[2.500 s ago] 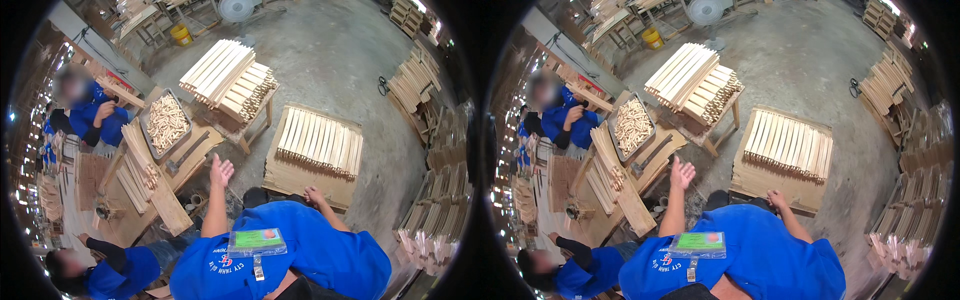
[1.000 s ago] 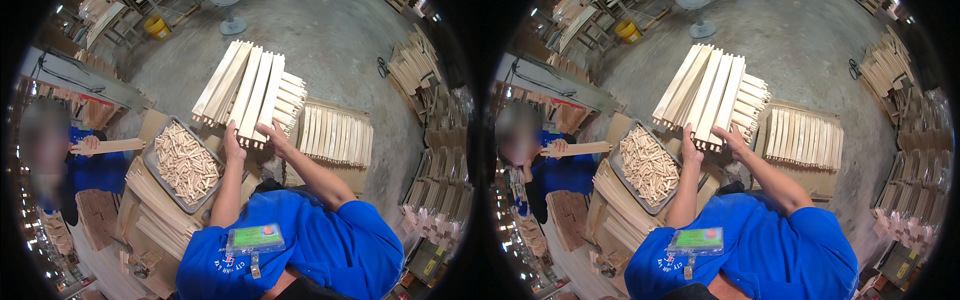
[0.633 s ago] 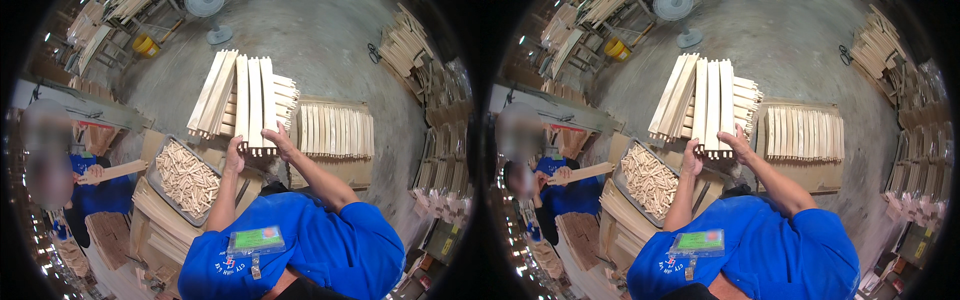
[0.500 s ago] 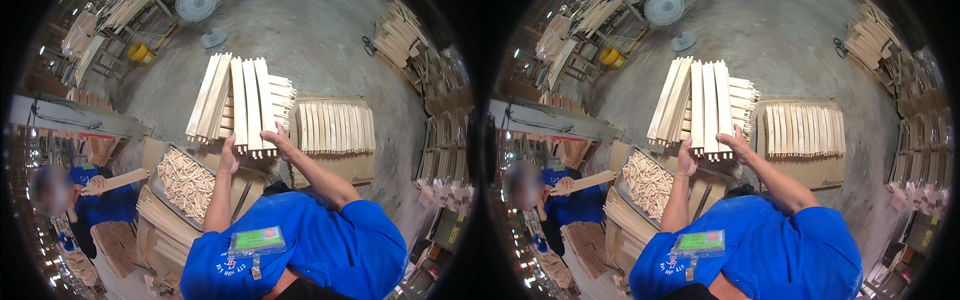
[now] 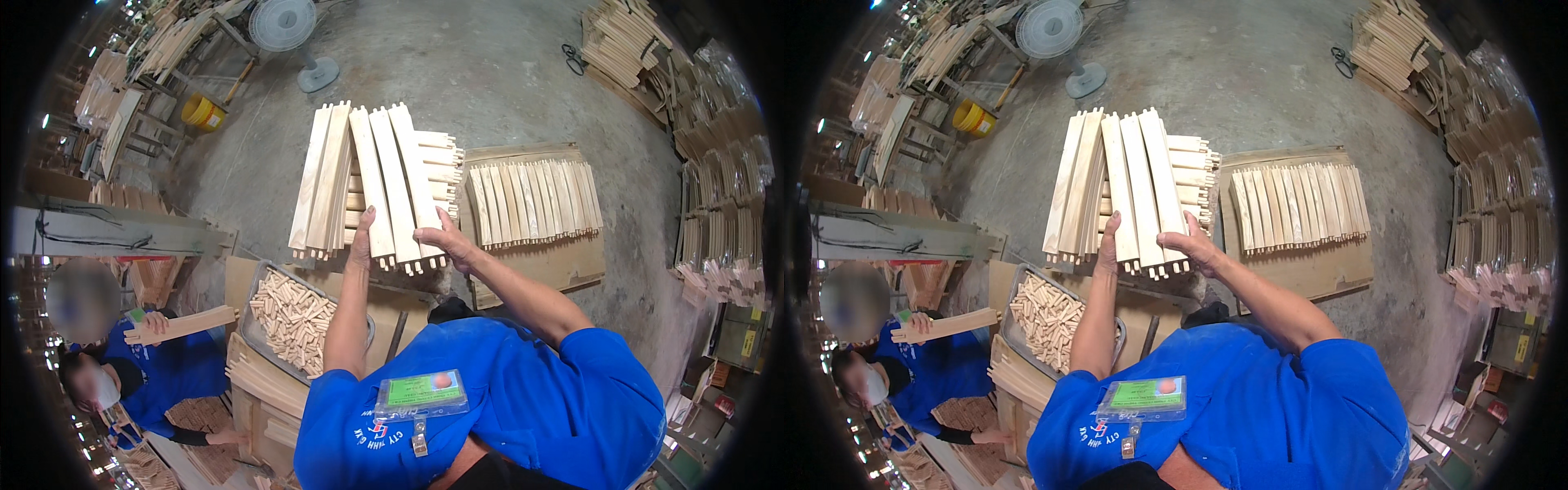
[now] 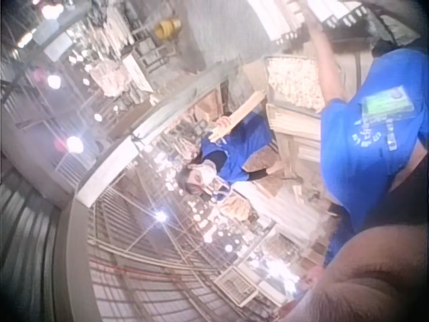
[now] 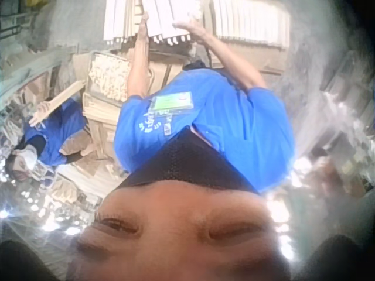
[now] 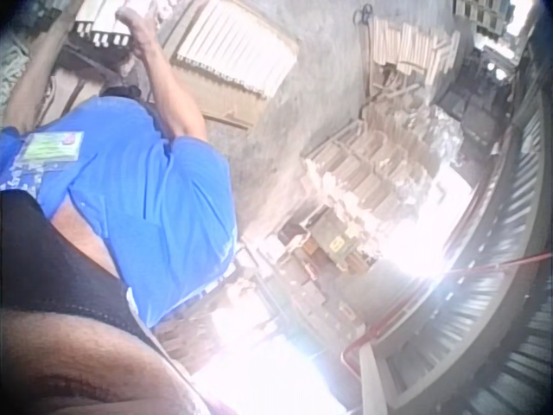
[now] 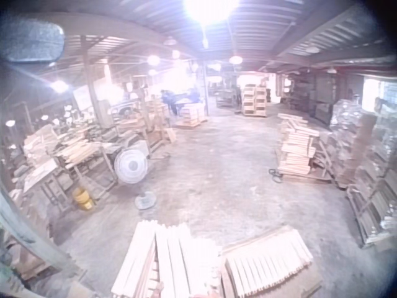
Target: The person picks up small, light-colored wooden slats with pegs from a table and stacks them in neat piles on a wooden board on the floor. The person repeatedly gathers handfuls of the slats, aligns them, and places them onto the growing stack.
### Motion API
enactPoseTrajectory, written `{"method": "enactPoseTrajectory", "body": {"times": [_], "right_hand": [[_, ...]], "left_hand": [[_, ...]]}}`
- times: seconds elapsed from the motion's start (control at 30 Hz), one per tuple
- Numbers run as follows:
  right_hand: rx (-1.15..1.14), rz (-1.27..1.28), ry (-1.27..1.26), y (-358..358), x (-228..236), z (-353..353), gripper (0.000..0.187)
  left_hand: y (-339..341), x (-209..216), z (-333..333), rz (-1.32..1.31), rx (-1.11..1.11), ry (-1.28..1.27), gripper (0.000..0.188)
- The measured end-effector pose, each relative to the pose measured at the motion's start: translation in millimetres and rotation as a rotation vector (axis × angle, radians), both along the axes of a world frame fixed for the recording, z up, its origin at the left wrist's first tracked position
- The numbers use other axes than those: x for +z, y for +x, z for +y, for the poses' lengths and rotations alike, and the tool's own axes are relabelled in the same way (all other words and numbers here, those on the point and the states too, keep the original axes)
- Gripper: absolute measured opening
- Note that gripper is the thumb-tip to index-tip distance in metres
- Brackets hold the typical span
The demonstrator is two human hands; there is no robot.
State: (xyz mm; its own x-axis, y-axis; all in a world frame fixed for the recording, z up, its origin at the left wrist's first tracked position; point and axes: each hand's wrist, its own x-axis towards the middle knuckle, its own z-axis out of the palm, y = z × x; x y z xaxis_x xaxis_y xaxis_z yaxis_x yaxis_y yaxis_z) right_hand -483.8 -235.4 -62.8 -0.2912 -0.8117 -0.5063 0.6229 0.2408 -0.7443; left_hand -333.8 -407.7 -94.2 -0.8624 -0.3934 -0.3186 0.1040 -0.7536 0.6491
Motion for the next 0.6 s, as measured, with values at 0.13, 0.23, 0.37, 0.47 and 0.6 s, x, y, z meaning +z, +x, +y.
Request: {"method": "enactPoseTrajectory", "body": {"times": [0.13,0.23,0.37,0.47,0.6], "right_hand": [[0.035,-0.002,-0.071,-5,2,2,0.110],[0.042,-0.010,-0.070,-11,1,12,0.108],[0.030,0.057,-0.062,-10,-2,37,0.109],[-0.024,0.053,-0.170,-4,0,59,0.109],[-0.067,0.038,-0.209,-6,15,105,0.113]], "left_hand": [[-4,0,14,0.048,0.043,0.017,0.074],[-6,1,24,-0.136,0.131,-0.053,0.078],[-7,8,49,-0.089,0.098,0.026,0.089],[-6,22,71,-0.089,0.073,-0.059,0.092],[-13,37,108,-0.087,0.050,-0.082,0.090]]}}
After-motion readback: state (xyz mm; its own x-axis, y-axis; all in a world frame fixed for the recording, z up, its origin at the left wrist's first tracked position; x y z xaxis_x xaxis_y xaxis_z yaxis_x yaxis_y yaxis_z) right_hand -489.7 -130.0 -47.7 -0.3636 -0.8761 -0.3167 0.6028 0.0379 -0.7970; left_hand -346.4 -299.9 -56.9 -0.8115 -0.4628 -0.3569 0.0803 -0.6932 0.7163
